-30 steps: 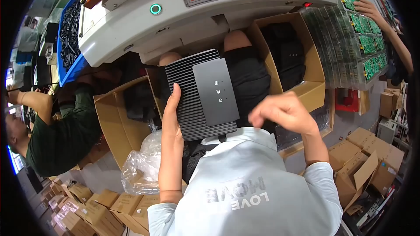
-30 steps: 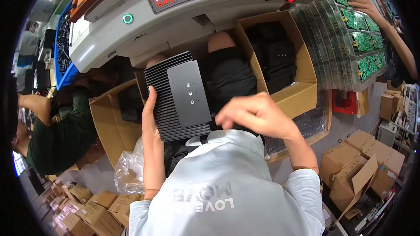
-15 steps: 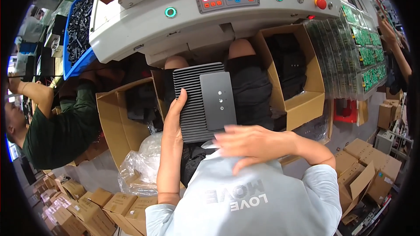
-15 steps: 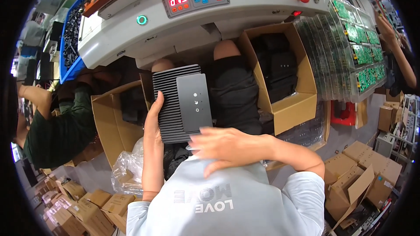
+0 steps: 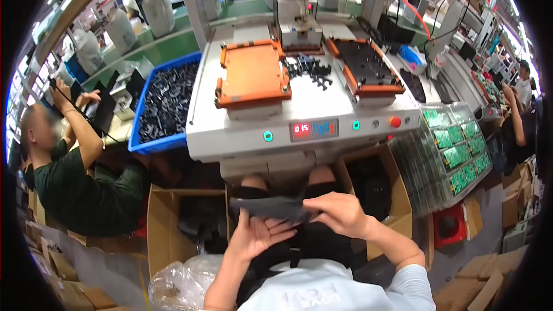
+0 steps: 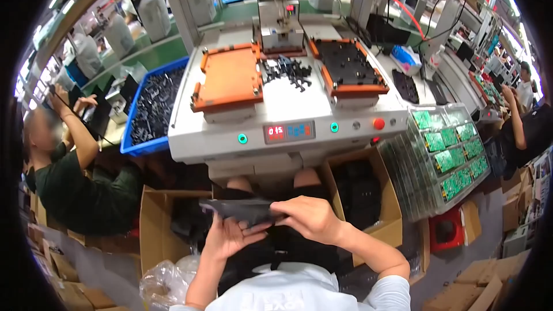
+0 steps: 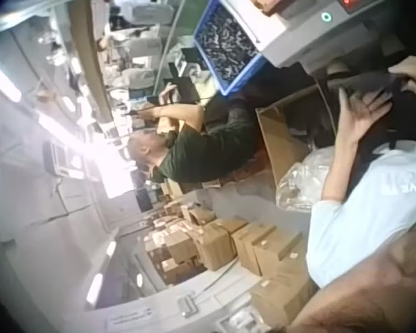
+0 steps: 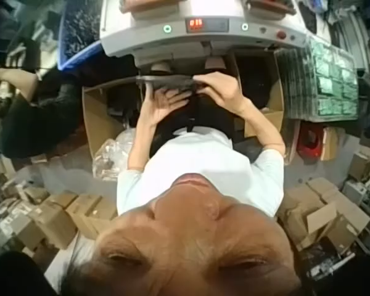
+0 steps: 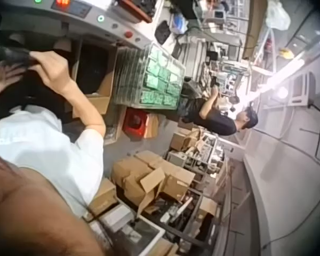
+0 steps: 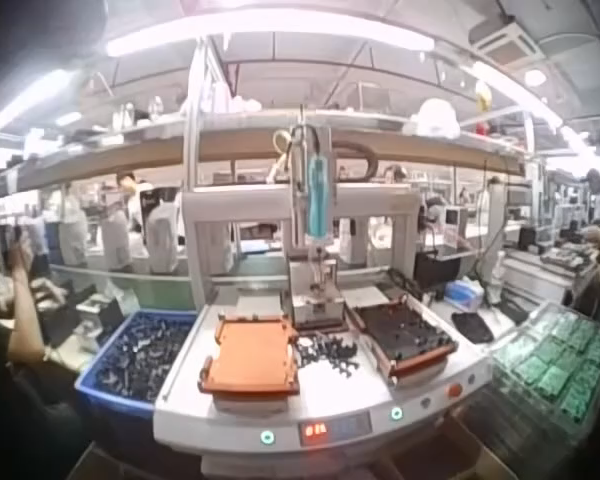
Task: The person is assembling electronic components using a machine jig and packaging them into boxes on a factory line.
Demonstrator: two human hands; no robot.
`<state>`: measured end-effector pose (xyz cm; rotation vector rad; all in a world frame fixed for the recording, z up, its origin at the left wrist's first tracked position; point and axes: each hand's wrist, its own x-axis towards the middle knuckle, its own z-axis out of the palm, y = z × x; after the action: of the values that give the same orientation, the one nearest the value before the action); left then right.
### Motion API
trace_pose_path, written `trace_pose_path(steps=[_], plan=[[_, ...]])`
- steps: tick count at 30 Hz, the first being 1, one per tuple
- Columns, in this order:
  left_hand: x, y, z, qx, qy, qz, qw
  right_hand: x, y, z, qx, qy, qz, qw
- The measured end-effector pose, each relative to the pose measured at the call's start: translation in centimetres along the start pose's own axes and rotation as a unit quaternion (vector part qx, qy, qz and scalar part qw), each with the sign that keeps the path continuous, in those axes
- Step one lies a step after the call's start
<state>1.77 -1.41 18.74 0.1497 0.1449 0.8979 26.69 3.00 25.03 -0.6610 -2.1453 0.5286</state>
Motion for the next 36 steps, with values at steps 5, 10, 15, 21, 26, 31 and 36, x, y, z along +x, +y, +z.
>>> trace_pose_path(steps=[5, 10, 15, 21, 26, 31, 36], plan=[[1.0, 0.7, 8.8, 0.600, -0.023, 0.300, 0.742, 7.1, -0.9, -3.5, 0.211, 0.177, 0.322, 0.906], [9.5, 8.3, 14.3, 0.860, -0.010, 0.410, 0.305, 18.6, 4.2, -5.1, 0.227, 0.277, 0.261, 0.896], [16.2, 15.7, 14.4, 0.848, 0.077, 0.382, 0.359, 25.9, 11.8, -5.6, 0.180, 0.131, 0.313, 0.923], [17.0, 17.5, 13.0, 0.887, 0.129, 0.360, 0.259, 27.9, 17.4, -4.1, 0.182, 0.036, 0.447, 0.875], [17.4, 18.5, 11.5, 0.905, 0.128, 0.365, 0.175, 28.4, 17.7, -5.4, 0.098, -0.062, 0.414, 0.903], [18.1, 19.0, 11.2, 0.918, 0.112, 0.345, 0.161, 27.7, 18.1, -5.6, 0.081, -0.071, 0.446, 0.889], [20.4, 18.1, 11.7, 0.932, 0.165, 0.316, 0.059, 27.5, 19.5, -5.8, 0.101, -0.095, 0.471, 0.871]])
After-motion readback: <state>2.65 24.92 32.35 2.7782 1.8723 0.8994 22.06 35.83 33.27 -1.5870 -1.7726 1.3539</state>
